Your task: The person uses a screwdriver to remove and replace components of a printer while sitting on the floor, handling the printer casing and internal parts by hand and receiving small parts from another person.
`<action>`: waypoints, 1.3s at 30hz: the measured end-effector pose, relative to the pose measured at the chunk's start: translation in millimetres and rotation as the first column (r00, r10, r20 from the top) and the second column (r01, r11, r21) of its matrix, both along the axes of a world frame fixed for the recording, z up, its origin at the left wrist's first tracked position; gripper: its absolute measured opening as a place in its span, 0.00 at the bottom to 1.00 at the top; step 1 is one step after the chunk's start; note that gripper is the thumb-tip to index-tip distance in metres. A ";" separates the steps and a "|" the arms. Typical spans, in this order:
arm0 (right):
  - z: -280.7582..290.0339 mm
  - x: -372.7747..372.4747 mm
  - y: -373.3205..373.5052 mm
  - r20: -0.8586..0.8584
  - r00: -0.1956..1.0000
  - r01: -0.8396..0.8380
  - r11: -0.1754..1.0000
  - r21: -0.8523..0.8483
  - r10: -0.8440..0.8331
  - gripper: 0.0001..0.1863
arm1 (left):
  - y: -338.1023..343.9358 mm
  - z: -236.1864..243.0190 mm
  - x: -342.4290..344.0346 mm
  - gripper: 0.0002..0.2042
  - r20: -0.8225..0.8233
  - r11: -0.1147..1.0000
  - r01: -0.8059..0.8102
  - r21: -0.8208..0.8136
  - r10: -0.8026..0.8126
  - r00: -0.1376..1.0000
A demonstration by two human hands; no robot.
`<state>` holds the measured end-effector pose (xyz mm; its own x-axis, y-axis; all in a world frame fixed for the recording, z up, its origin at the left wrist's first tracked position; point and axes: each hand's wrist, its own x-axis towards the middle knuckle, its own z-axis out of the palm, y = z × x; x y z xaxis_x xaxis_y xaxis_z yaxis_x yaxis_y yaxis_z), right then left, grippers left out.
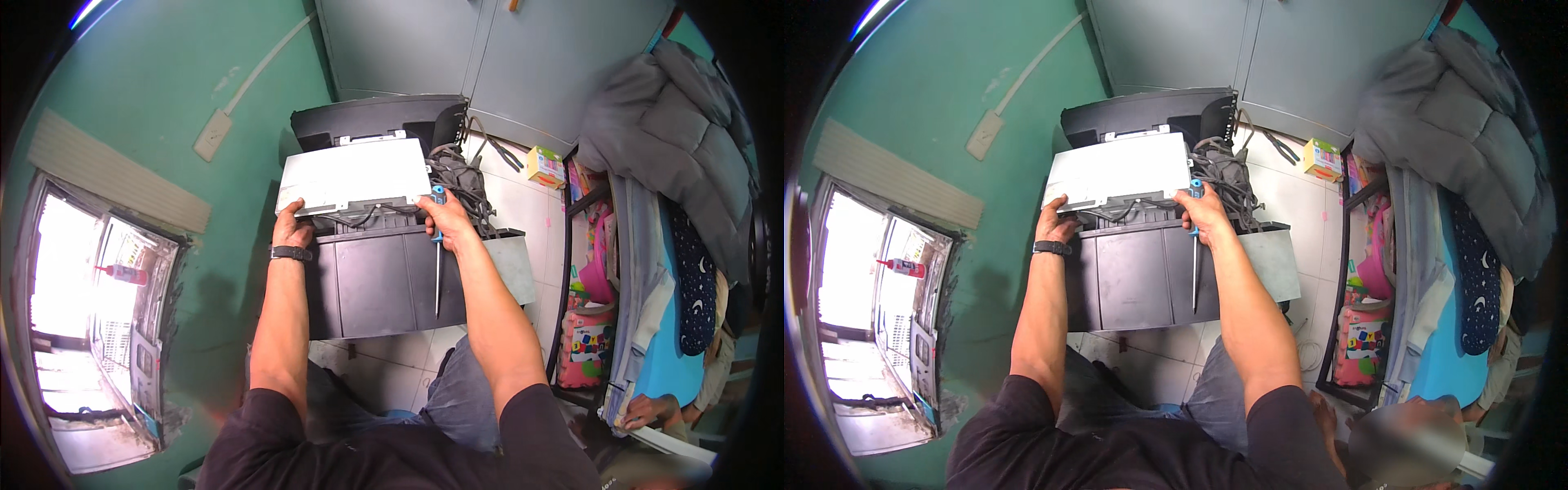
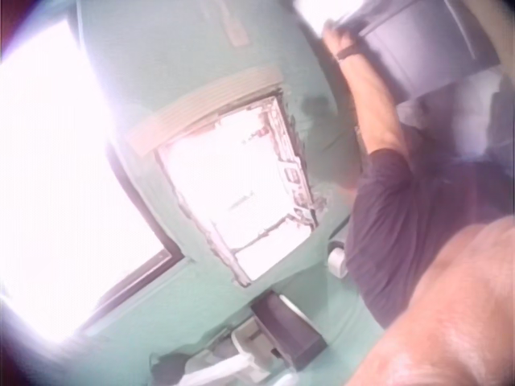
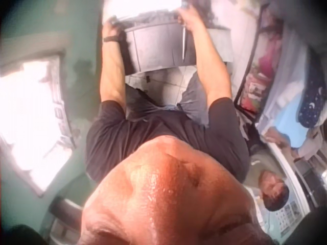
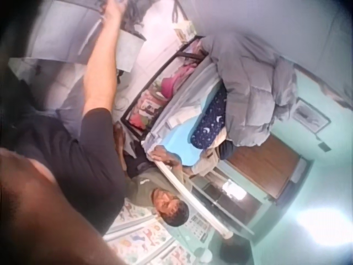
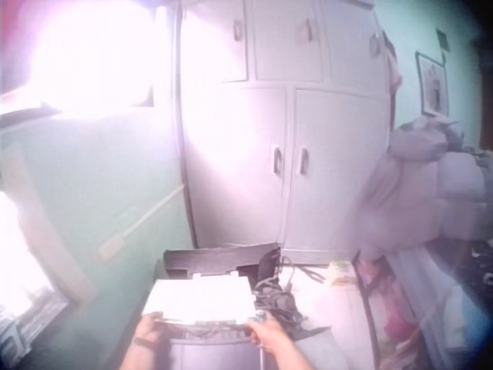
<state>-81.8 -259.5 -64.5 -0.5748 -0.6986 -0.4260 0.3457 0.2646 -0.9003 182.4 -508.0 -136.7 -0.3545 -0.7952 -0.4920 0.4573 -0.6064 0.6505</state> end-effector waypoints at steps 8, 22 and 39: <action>5.6 7.3 -6.0 0.009 1.000 -0.016 1.000 -0.003 0.016 0.18 | 5.7 14.4 2.5 0.20 0.080 0.996 -0.073 0.055 0.069 0.994; 10.1 -12.9 -30.6 -0.247 0.895 -0.286 0.903 0.322 0.372 0.14 | -10.1 29.4 -1.6 0.27 -0.055 0.945 -0.170 0.279 0.192 0.980; 40.1 17.5 -15.7 -0.713 0.519 0.038 0.820 0.570 0.472 0.35 | 49.3 45.5 -0.8 0.39 0.445 0.782 0.242 -0.574 0.051 0.894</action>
